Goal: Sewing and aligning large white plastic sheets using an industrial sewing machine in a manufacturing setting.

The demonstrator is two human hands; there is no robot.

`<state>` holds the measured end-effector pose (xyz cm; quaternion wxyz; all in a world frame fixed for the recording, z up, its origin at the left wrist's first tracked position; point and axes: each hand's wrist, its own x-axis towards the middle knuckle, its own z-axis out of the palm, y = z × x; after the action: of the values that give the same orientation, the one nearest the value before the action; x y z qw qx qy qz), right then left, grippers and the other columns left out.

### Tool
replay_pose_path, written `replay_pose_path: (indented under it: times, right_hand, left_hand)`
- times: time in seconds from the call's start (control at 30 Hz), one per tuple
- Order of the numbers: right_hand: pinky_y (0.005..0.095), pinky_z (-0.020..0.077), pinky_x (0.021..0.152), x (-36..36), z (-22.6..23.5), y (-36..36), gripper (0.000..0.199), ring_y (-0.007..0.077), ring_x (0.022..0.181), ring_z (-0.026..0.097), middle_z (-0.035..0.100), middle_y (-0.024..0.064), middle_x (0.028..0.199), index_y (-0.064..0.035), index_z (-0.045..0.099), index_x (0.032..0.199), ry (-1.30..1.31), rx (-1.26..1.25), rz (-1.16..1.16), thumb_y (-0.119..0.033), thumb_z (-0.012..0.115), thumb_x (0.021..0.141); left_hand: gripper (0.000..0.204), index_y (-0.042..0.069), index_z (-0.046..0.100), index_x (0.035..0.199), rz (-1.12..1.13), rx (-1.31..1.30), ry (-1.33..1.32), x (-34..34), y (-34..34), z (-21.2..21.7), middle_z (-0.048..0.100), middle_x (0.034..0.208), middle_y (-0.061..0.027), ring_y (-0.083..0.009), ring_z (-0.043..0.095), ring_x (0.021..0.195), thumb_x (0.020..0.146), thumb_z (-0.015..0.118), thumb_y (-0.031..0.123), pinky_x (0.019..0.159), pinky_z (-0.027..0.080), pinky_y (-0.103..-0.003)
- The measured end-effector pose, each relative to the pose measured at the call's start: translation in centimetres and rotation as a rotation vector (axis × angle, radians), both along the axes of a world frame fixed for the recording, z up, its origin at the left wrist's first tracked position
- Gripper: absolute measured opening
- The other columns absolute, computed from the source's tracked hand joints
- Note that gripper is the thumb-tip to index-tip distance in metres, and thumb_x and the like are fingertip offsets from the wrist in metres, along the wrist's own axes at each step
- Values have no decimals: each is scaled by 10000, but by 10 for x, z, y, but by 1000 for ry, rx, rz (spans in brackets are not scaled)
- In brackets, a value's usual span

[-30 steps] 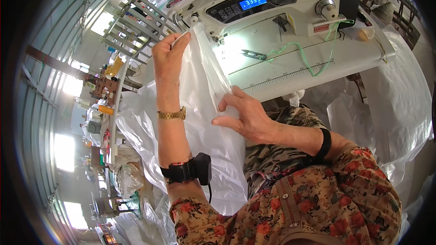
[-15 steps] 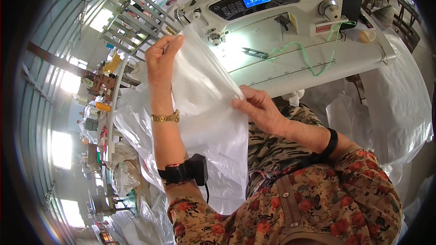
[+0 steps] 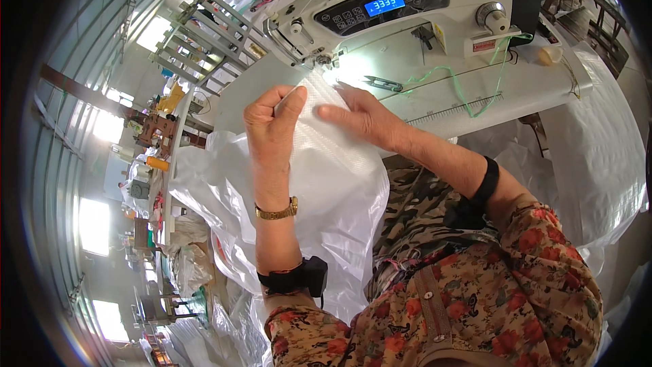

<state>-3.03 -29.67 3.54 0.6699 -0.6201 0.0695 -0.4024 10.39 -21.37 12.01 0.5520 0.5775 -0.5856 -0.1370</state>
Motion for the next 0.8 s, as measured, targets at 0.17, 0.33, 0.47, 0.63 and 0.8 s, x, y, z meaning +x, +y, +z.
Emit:
replay_pose_path:
  times: [0.17,0.33,0.47,0.63,0.8]
  right_hand:
    - [224,422,529,-11,-3,16,342,24,605,478,585,-45,683,10,661,890,45,99,91,-321,610,958]
    - [277,393,492,-12,-16,25,292,84,524,460,554,-13,589,15,675,885,128,23,-124,-249,585,972]
    - [393,424,509,-13,-15,36,285,309,502,540,564,144,570,49,559,1164,212,-377,-481,-137,550,948]
    - [452,464,538,-13,-21,43,548,368,556,611,591,182,589,76,291,1413,388,-681,-512,-74,498,928]
    - [442,483,537,-9,-27,41,607,337,522,609,628,161,639,100,250,1428,654,-847,-468,-90,505,910]
  left_hand:
    - [201,-12,643,740,44,18,-7,-3,2,-18,405,598,106,-4,309,567,883,689,122,494,230,-211]
    - [201,-28,641,744,46,57,54,-2,-2,-30,413,597,103,-4,298,549,881,687,113,474,224,-215]
    - [228,-32,635,711,91,138,51,0,-10,-40,399,575,101,-8,302,534,869,690,123,457,231,-228]
    - [383,-33,527,582,182,215,-80,9,-16,-56,355,525,63,-43,291,528,857,682,183,446,244,-277]
    - [432,-49,477,571,180,227,52,2,-15,-56,307,514,34,-66,267,520,849,677,214,443,237,-298]
